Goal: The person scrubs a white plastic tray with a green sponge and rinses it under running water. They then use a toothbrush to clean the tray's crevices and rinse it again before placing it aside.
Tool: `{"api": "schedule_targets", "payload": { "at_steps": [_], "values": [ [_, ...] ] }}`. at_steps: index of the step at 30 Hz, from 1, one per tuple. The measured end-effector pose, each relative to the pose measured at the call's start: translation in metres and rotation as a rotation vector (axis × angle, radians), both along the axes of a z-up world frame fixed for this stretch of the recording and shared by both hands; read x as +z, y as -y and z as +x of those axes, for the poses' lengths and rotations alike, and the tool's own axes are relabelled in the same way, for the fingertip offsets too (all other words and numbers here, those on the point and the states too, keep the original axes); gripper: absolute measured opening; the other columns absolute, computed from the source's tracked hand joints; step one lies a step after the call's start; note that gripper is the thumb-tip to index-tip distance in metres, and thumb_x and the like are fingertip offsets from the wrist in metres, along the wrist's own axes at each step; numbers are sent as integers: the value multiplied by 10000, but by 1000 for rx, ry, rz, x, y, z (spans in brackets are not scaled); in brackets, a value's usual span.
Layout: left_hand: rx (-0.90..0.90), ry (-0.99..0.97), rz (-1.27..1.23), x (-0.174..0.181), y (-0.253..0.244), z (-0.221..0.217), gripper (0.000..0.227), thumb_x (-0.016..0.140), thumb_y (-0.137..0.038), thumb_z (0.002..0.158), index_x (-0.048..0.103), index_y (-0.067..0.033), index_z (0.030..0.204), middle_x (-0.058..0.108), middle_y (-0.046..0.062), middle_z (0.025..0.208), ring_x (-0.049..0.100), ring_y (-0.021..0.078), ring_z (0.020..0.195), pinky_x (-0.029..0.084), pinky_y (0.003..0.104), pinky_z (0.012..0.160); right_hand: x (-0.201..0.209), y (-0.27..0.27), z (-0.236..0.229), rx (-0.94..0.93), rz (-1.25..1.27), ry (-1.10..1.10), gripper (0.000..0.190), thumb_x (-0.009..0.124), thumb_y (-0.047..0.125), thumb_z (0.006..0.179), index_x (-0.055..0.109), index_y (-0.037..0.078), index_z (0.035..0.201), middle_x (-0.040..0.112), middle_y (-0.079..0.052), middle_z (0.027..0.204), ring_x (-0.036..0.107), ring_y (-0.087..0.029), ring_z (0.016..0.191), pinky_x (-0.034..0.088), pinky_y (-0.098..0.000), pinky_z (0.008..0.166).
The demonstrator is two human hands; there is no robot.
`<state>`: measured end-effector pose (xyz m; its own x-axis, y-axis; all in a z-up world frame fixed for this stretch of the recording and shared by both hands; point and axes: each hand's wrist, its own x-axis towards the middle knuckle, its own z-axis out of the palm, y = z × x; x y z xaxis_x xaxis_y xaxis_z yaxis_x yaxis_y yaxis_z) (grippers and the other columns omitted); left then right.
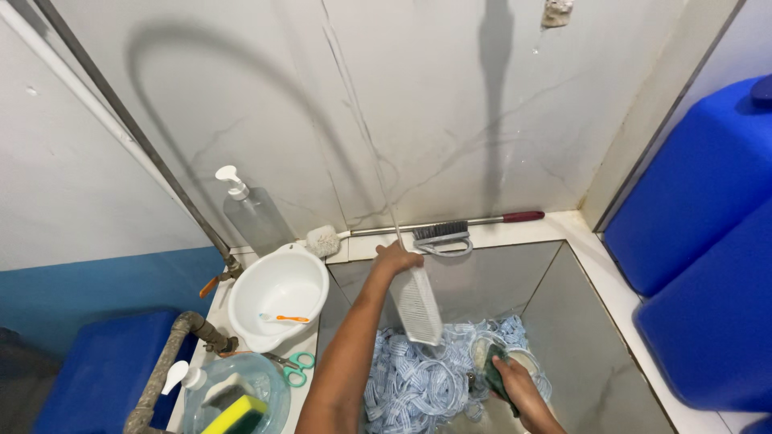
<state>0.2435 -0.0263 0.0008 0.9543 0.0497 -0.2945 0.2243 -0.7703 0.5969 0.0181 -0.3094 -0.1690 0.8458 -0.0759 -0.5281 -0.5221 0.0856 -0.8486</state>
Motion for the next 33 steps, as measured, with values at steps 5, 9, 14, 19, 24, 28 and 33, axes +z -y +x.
{"api": "schedule_targets", "payload": {
  "at_steps": [5,9,14,19,24,28,33],
  "values": [
    [63,-75,260,19,-1,-13,687,726,-436,682,679,-126,1293,611,190,1374,571,365,1298,517,488,1017,11,69,-20,6,-457,146,465,559,449,1003,669,7,1098,752,-148,860,674,-271,830,521,-393,750],
    [-52,28,226,-7,-10,-1,603,751,-497,730,758,-77,1163,689,195,1266,518,401,1301,508,469,994,54,166,-74,86,-1434,310,484,653,317,888,613,57,1294,609,-245,1189,651,-416,1044,560,-487,863],
    [-151,20,71,-65,-14,36,564,760,-489,688,797,-24,1005,756,217,1068,733,367,1024,567,437,923,61,180,-107,374,-1672,-105,480,589,388,926,629,81,1292,641,-190,1235,645,-363,1154,524,-467,1010],
    [-115,-172,-95,-88,-12,53,574,740,-481,795,748,43,1029,764,266,1020,765,392,930,600,522,830,114,90,-39,255,-1218,682,439,615,219,853,661,32,1247,658,-228,1230,628,-389,1140,497,-450,969],
    [-300,-64,-35,-80,-16,53,524,711,-493,894,767,10,1031,761,208,1011,717,293,876,546,449,778,189,-89,152,287,-389,724,252,530,93,944,726,3,1075,774,-105,872,741,-183,739,590,-340,681],
    [-86,-116,-293,-92,-45,26,306,691,-276,911,740,17,985,719,132,891,656,253,797,517,482,648,199,-170,222,481,-197,499,206,539,22,928,711,-84,891,717,-156,756,709,-227,618,602,-351,591],
    [113,-309,-1009,-104,-77,10,110,568,-15,898,654,-3,966,692,107,864,715,229,759,639,409,660,212,-178,227,600,-228,230,292,468,46,958,696,-83,830,700,-172,710,706,-250,542,628,-366,542]
  ]
}}
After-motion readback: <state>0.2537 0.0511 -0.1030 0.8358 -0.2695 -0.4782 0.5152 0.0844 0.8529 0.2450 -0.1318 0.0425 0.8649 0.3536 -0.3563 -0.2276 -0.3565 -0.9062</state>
